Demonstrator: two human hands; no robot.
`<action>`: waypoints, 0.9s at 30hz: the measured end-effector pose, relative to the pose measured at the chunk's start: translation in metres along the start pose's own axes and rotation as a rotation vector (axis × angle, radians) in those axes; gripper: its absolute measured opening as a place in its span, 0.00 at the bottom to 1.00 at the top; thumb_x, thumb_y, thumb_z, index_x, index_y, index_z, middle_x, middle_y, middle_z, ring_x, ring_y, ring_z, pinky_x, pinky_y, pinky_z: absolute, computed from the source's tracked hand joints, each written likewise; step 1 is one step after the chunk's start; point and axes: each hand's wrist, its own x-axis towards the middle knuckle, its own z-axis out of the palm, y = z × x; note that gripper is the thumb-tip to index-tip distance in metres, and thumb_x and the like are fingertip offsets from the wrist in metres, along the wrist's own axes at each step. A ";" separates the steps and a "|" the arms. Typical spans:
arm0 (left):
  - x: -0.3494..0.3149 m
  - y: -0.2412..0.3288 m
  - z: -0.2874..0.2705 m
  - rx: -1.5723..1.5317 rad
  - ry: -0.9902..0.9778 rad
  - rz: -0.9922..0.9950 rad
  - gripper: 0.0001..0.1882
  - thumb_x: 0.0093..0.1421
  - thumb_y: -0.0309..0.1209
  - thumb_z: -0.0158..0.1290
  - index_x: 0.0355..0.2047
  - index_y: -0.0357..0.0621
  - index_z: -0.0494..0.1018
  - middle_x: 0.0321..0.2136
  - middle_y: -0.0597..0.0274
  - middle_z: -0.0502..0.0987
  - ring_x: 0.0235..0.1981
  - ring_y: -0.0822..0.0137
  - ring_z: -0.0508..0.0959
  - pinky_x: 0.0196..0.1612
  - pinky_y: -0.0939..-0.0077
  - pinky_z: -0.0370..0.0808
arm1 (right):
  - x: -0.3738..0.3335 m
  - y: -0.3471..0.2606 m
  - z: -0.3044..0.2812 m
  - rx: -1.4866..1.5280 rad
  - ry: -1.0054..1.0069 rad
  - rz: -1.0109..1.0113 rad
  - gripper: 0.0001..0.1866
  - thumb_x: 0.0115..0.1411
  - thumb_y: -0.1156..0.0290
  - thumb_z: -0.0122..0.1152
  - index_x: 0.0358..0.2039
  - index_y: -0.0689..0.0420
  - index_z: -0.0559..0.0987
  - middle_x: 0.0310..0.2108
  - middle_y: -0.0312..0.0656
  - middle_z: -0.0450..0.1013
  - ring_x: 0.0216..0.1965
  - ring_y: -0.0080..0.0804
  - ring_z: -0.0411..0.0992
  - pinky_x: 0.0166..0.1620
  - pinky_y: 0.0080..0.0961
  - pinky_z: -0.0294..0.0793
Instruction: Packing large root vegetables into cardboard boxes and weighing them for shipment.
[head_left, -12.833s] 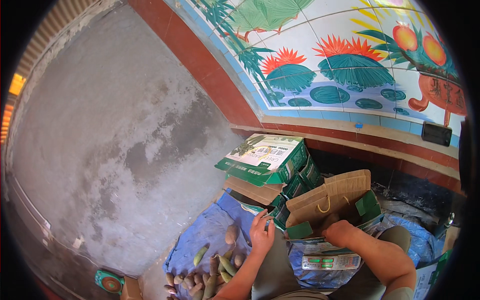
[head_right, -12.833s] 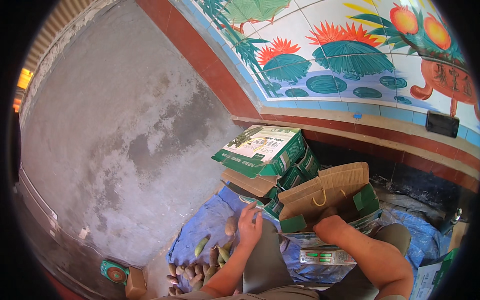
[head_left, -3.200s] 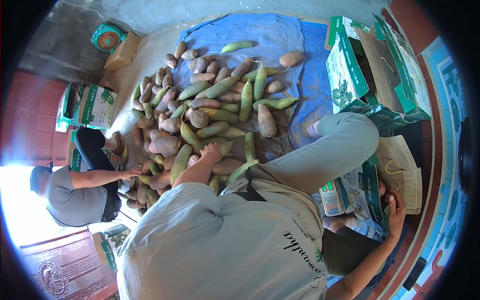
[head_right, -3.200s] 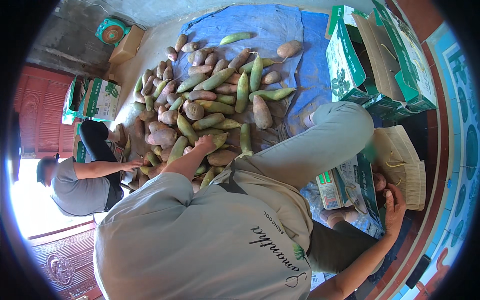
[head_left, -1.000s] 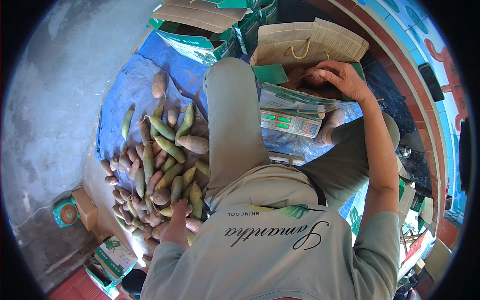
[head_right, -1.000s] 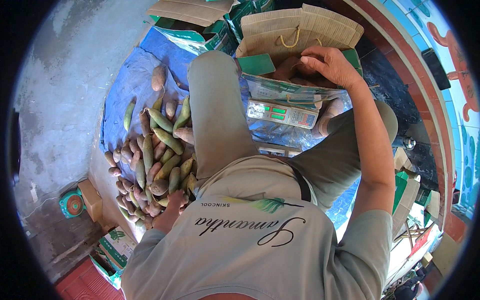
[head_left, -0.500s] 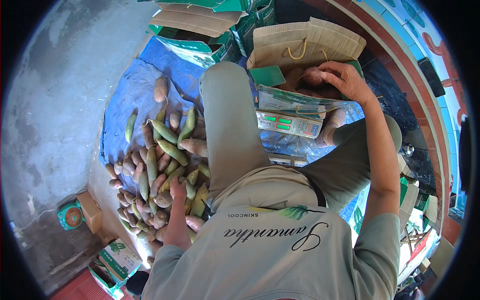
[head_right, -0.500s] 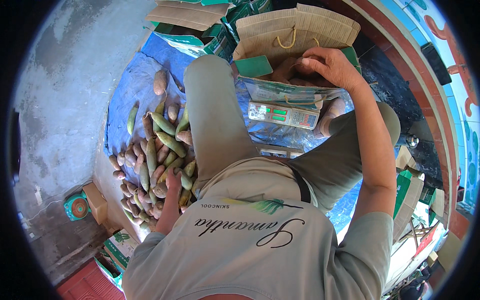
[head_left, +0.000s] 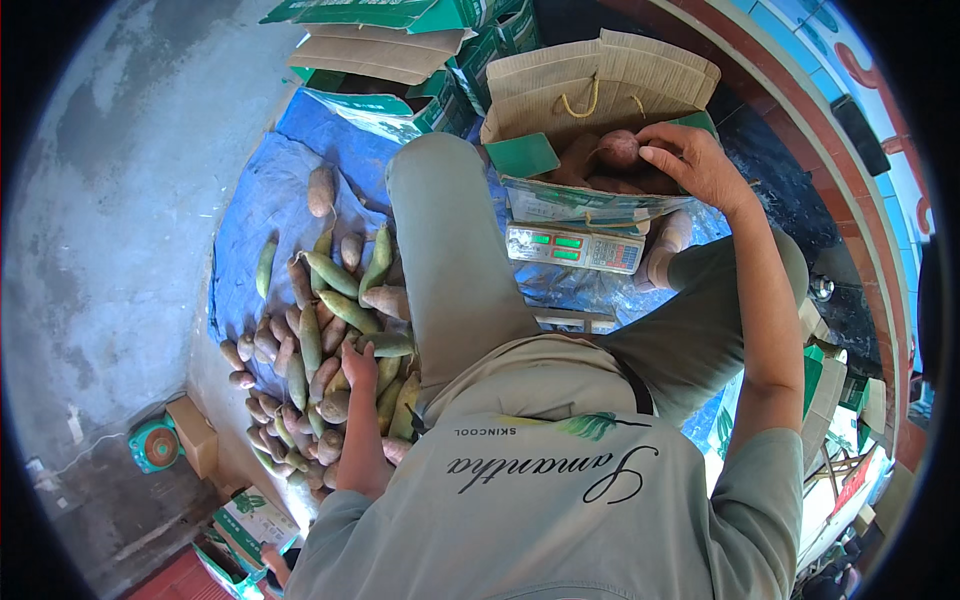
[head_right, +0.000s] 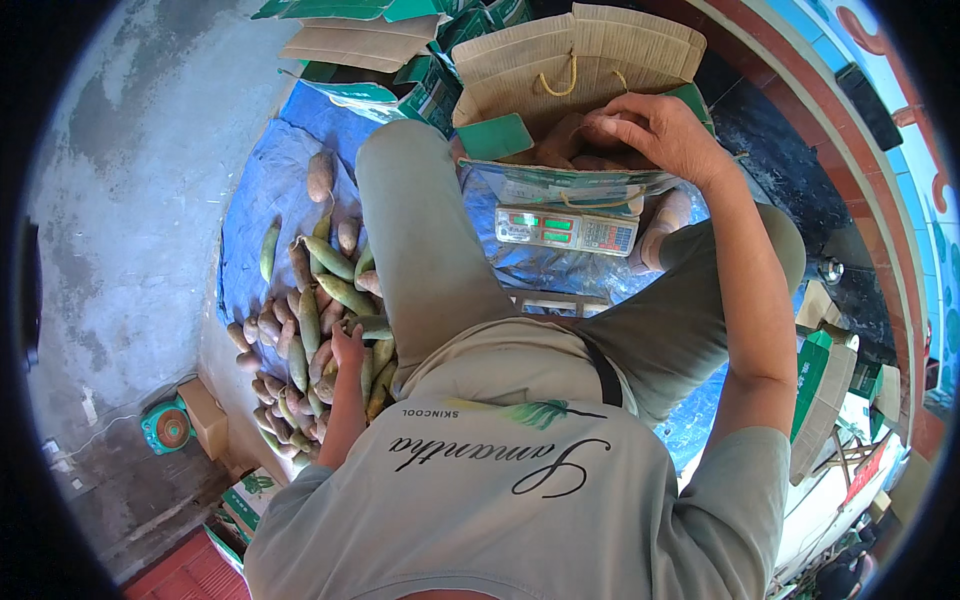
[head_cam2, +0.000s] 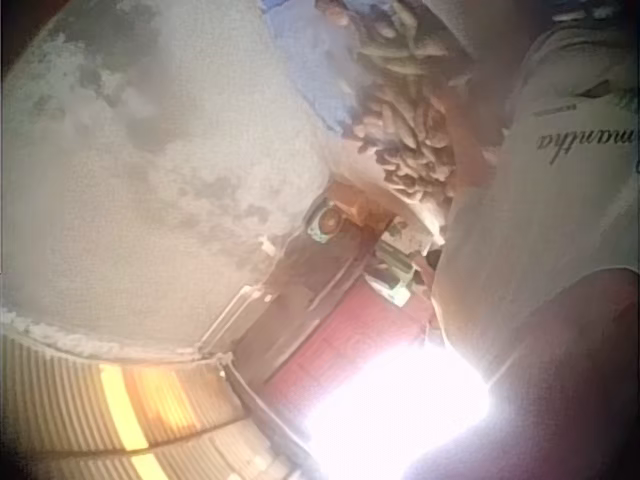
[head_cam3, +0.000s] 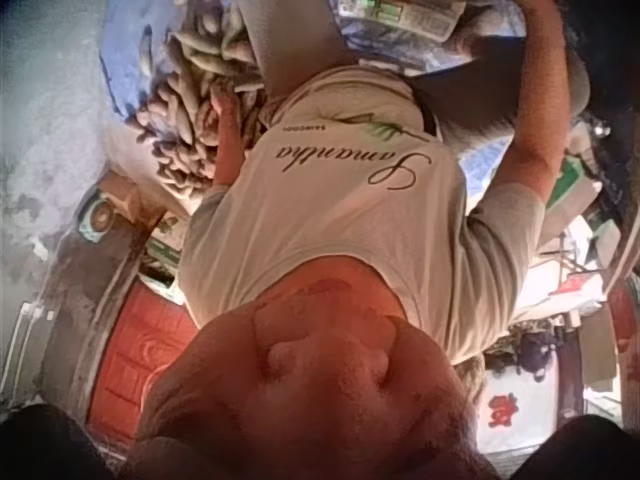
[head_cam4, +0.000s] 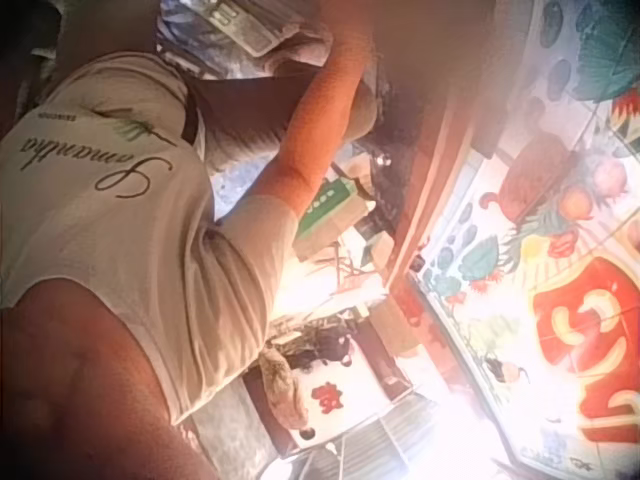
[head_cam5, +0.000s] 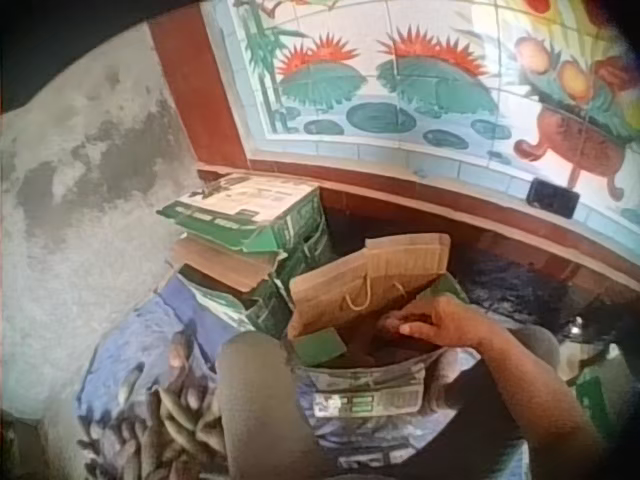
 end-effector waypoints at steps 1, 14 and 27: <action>0.001 0.000 -0.001 0.000 0.064 0.006 0.25 0.53 0.38 0.57 0.45 0.34 0.65 0.38 0.36 0.74 0.41 0.39 0.74 0.44 0.54 0.70 | -0.001 0.000 0.000 -0.005 -0.015 0.021 0.15 0.61 0.63 0.56 0.41 0.61 0.76 0.33 0.44 0.75 0.35 0.31 0.73 0.42 0.25 0.71; 0.012 0.029 -0.016 0.080 -0.079 0.003 0.25 0.54 0.36 0.56 0.47 0.38 0.62 0.40 0.40 0.73 0.43 0.42 0.74 0.46 0.55 0.70 | -0.006 -0.005 -0.002 -0.032 -0.012 0.044 0.14 0.60 0.65 0.56 0.41 0.62 0.75 0.34 0.45 0.74 0.36 0.37 0.72 0.42 0.28 0.72; 0.005 0.058 -0.019 0.275 -0.193 0.069 0.26 0.50 0.36 0.60 0.47 0.44 0.63 0.40 0.43 0.75 0.42 0.46 0.76 0.44 0.54 0.73 | -0.014 -0.007 -0.005 -0.032 -0.013 0.005 0.15 0.60 0.64 0.57 0.42 0.62 0.75 0.34 0.47 0.74 0.35 0.37 0.72 0.41 0.27 0.72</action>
